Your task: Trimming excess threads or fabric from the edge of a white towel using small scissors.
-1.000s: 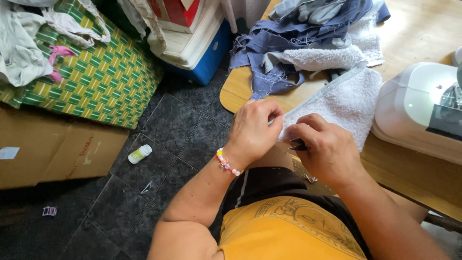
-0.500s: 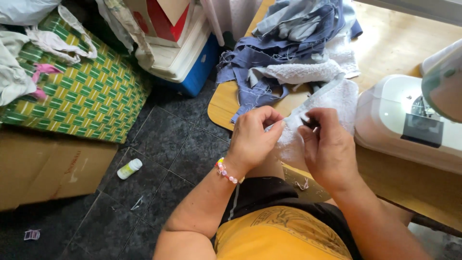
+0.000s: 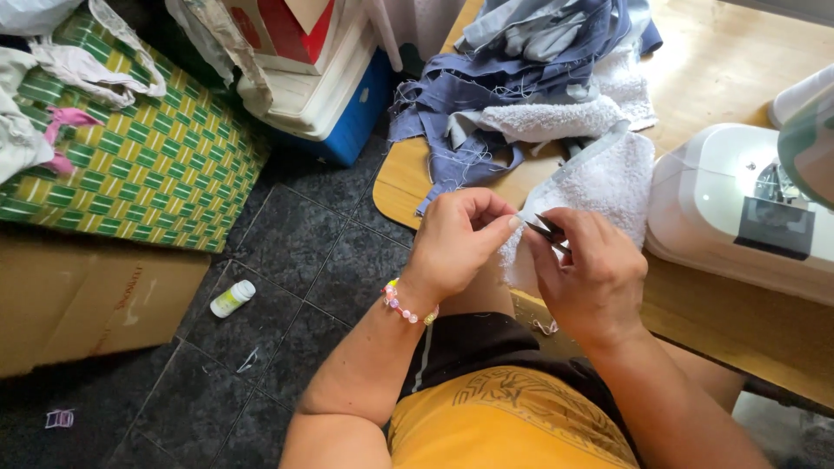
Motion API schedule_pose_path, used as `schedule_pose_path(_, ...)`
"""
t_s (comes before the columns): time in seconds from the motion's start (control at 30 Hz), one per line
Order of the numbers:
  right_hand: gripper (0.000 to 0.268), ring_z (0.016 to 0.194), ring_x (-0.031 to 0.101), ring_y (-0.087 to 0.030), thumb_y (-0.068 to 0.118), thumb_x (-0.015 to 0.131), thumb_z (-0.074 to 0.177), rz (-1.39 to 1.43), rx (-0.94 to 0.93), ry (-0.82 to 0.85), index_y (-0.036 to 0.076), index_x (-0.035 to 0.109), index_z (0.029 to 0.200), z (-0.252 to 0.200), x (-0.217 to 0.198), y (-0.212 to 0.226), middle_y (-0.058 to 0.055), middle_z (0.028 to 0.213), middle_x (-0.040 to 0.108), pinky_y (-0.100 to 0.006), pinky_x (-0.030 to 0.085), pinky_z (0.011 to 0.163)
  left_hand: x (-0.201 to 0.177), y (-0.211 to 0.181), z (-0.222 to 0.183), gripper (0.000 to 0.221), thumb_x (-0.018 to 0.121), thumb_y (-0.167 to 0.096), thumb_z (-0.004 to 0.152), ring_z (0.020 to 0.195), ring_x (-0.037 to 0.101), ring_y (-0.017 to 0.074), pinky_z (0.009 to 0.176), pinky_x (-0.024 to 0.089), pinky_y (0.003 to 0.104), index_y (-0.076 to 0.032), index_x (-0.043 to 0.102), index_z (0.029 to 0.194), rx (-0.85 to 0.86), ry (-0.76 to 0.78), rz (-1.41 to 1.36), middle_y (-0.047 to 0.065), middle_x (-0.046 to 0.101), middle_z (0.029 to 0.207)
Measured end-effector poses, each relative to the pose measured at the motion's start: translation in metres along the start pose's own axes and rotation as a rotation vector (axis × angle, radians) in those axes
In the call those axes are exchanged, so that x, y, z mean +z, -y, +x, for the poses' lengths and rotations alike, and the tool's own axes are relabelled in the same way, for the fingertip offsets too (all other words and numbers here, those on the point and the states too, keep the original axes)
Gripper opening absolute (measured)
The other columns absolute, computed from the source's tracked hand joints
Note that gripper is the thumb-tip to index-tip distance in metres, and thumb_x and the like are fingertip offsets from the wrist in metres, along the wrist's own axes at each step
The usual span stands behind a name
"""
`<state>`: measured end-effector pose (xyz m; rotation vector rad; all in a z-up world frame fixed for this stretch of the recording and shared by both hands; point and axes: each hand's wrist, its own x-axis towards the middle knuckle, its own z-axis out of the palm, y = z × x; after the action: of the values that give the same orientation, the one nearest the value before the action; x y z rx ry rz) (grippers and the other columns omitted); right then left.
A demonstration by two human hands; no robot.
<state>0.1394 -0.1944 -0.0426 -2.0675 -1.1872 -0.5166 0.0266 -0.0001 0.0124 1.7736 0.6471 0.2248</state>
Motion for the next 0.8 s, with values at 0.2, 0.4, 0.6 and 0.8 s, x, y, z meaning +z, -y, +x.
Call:
schedule_pose_path(0.2,0.025,0.067,0.072,-0.02,0.028,0.099,0.112,0.039,-0.003,0.002,0.013,0.084,0.125,0.0055,-0.0058,0.0083,0.001,0.09,0.075,-0.038,0.057,0.071,0.0015,0.0015,0.0002,0.013,0.084,-0.026,0.099,0.077,0.077,0.01,0.073,0.064,0.03,-0.018,0.093,0.104,0.012,0.001,-0.006,-0.003,0.083,0.078)
schedule_pose_path(0.4,0.024,0.067,0.073,-0.02,0.03,0.098,0.112,0.024,-0.001,0.005,0.015,0.084,0.124,0.0045,-0.0036,0.0061,0.002,0.09,0.075,-0.038,0.057,0.071,0.0009,0.0021,0.0014,0.013,0.085,-0.026,0.099,0.077,0.077,0.0102,0.072,0.065,0.031,-0.018,0.094,0.105,0.016,0.01,-0.007,-0.003,0.083,0.078)
schedule_pose_path(0.6,0.023,0.067,0.073,-0.02,0.029,0.099,0.111,0.016,0.001,0.013,0.016,0.084,0.122,0.0039,-0.0036,0.0064,0.002,0.089,0.073,-0.038,0.057,0.072,0.0006,0.0009,-0.0006,0.014,0.084,-0.024,0.099,0.076,0.076,0.01,0.071,0.063,0.03,-0.017,0.094,0.106,0.031,0.01,-0.008,-0.003,0.082,0.077)
schedule_pose_path(0.8,0.024,0.067,0.073,-0.023,0.029,0.099,0.111,0.022,0.001,0.011,0.016,0.083,0.122,0.0044,-0.0041,0.0067,0.001,0.089,0.074,-0.039,0.058,0.073,0.0008,0.0037,0.0007,0.013,0.084,-0.023,0.1,0.076,0.075,0.0086,0.071,0.063,0.029,-0.017,0.094,0.106,0.043,0.019,-0.023,-0.003,0.083,0.078)
